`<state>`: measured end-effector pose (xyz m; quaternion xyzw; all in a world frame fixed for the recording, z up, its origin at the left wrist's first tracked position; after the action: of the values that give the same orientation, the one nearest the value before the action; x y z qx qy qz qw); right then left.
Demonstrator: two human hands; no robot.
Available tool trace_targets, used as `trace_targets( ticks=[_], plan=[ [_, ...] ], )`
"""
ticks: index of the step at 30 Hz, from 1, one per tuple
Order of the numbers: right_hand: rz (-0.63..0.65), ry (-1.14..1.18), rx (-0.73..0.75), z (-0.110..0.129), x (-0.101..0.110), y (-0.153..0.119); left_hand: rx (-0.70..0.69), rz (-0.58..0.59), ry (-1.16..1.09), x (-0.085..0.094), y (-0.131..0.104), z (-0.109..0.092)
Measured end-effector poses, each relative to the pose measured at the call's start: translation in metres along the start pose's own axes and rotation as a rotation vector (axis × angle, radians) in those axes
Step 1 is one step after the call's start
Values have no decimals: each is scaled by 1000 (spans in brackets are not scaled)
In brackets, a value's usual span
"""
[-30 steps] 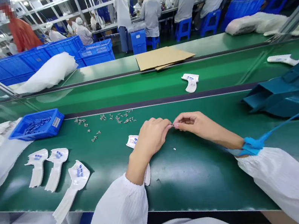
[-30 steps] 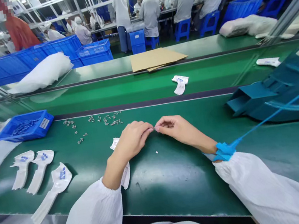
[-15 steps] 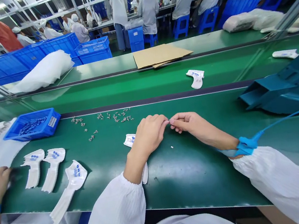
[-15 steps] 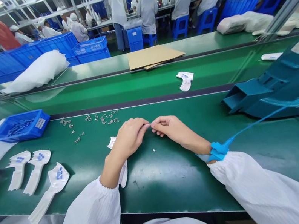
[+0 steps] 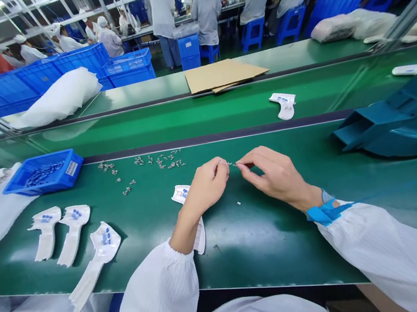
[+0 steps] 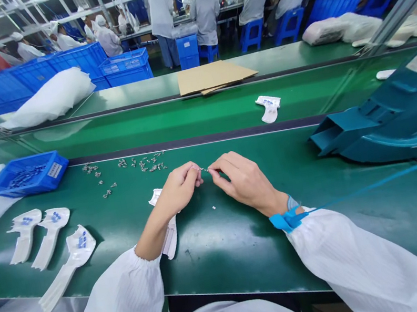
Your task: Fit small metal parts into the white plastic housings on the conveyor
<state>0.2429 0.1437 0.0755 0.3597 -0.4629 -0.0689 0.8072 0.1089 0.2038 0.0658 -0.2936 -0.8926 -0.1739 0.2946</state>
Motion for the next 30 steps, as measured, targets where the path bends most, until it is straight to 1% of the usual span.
trace_targets(
  ticks=[2, 5, 7, 8, 10, 12, 14, 16, 18, 21, 26, 28, 30],
  plan=[
    [55, -20, -25, -8, -2, 0, 37, -46, -40, 8, 0, 1],
    [256, -62, -118, -28, -15, -6, 82, -121, -74, 24, -9, -1],
    [371, -73, -164, -39, -24, -12, 125, -161, -124, 31, -24, -3],
    [403, -69, -177, -41, -26, -14, 153, -180, -153, 33, -34, -4],
    [409, -34, -212, -39, -27, -14, 206, -227, -185, 34, -58, -4],
    [381, 74, -288, -28, -24, -11, 232, -302, -127, 32, -83, -4],
    [393, 285, -388, -10, -25, -7, 218, -392, -3, 29, -104, -8],
    [459, 518, -455, 14, -31, -2, 181, -465, 123, 26, -119, -12],
    [536, 665, -476, 36, -37, 1, 150, -504, 218, 23, -129, -16],
    [609, 728, -485, 58, -46, 4, 140, -541, 332, 21, -138, -20],
    [650, 829, -521, 71, -59, 1, 115, -578, 424, 22, -146, -24],
    [659, 846, -527, 73, -62, 0, 108, -560, 418, 23, -151, -21],
    [685, 803, -511, 75, -63, 1, 122, -517, 407, 25, -156, -14]
  ],
)
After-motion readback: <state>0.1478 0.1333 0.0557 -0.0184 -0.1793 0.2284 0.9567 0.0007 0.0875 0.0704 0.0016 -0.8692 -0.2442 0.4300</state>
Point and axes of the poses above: each hand's wrist, its own y-axis towards the middle knuckle, its own x-axis out of the back of the hand, z = x × y, the point moved 6 cm from there along y, towards the middle knuckle, and after that the axes turned 2 degrees about z, right-handed, at the moved point
